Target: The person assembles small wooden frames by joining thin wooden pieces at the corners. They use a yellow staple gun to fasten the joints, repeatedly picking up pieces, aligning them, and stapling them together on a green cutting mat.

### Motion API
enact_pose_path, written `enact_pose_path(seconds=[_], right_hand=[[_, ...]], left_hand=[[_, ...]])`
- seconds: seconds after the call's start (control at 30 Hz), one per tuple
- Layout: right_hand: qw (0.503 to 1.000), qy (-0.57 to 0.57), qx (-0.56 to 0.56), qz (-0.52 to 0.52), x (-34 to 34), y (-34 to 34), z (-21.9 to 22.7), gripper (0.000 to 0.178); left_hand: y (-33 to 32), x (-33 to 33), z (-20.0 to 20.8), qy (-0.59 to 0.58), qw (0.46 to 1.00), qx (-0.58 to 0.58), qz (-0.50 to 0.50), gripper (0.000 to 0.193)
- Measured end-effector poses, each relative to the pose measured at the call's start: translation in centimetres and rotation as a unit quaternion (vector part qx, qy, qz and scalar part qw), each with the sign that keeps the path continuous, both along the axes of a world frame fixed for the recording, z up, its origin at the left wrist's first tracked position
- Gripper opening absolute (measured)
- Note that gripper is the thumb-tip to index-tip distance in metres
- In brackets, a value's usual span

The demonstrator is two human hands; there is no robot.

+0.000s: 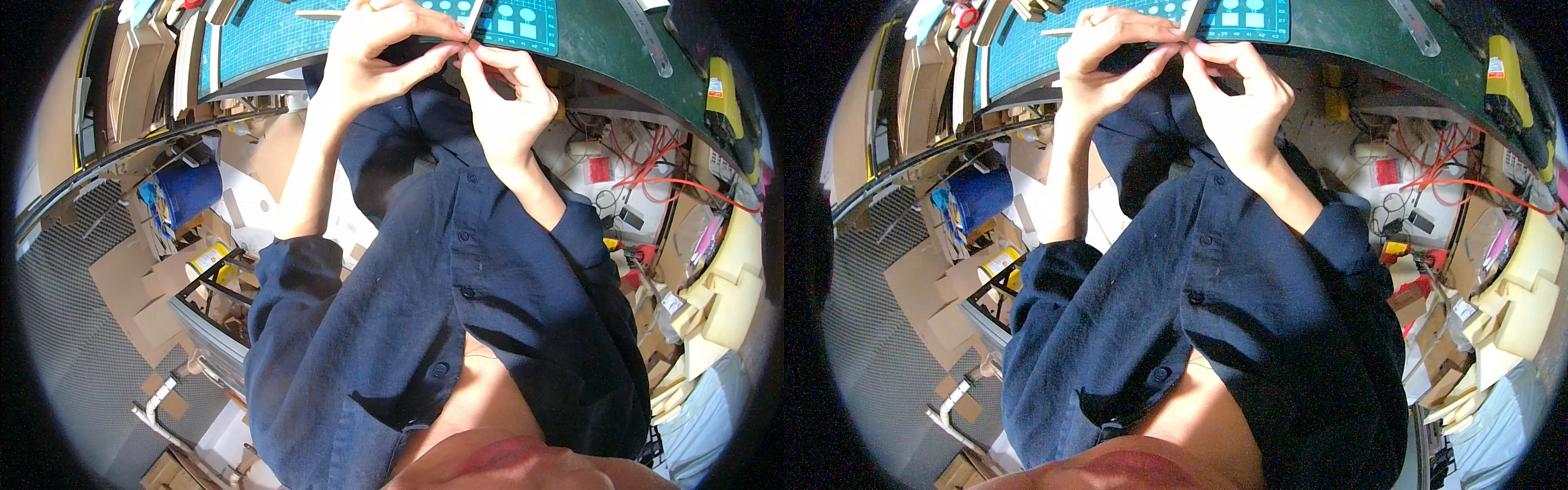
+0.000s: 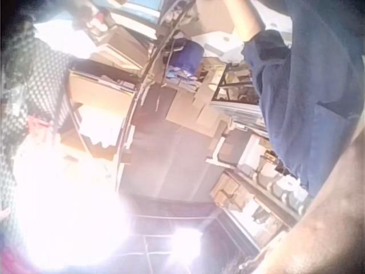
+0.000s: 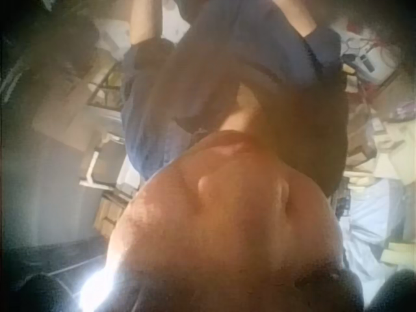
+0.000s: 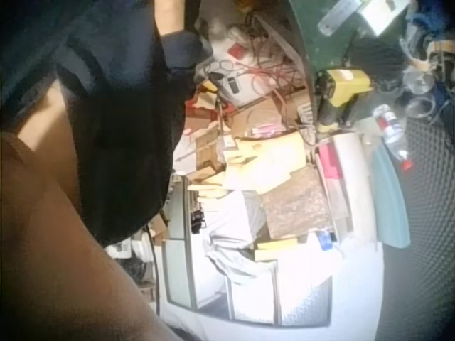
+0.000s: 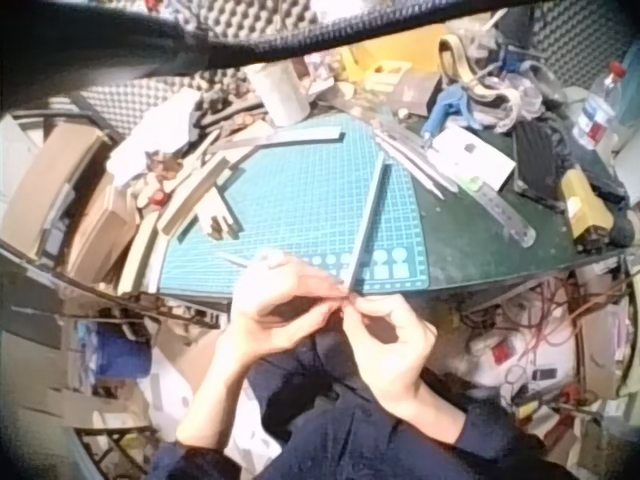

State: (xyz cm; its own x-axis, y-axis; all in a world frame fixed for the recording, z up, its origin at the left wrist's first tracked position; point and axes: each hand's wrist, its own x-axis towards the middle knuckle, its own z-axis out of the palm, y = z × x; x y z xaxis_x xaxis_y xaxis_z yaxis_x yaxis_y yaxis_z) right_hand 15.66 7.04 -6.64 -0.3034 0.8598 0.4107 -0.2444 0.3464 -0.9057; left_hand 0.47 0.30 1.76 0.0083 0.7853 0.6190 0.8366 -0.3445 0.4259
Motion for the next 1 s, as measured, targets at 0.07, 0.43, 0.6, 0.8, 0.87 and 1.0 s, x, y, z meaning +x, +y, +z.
enact_pose_path(seconds=[0.07,0.43,0.6,0.8,0.87,1.0], right_hand=[[1.000,0.001,0.000,0.001,0.1,0.0,0.0,0.013],[1.000,-0.010,0.027,-0.006,0.0,0.1,0.1,0.013],[0.999,-0.003,0.041,-0.015,-0.2,0.0,0.1,0.014],[0.998,0.000,0.059,-0.026,-0.2,0.1,0.4,0.015],[0.998,0.008,0.062,-0.027,-0.3,0.2,0.1,0.015],[0.998,0.002,0.064,-0.026,-0.2,0.0,0.0,0.015]], left_hand=[[0.0,0.1,-0.1,-0.007,1.000,-0.004,0.009,0.019],[0.0,0.4,0.1,-0.038,0.999,-0.008,0.026,0.017],[0.2,0.2,0.5,-0.034,0.999,-0.020,0.004,0.016],[0.1,-0.2,0.0,0.011,1.000,-0.005,0.001,0.016],[0.0,-0.3,-0.1,0.029,1.000,-0.007,0.001,0.017],[-0.1,-0.3,-0.5,0.051,0.999,-0.002,0.007,0.018]])
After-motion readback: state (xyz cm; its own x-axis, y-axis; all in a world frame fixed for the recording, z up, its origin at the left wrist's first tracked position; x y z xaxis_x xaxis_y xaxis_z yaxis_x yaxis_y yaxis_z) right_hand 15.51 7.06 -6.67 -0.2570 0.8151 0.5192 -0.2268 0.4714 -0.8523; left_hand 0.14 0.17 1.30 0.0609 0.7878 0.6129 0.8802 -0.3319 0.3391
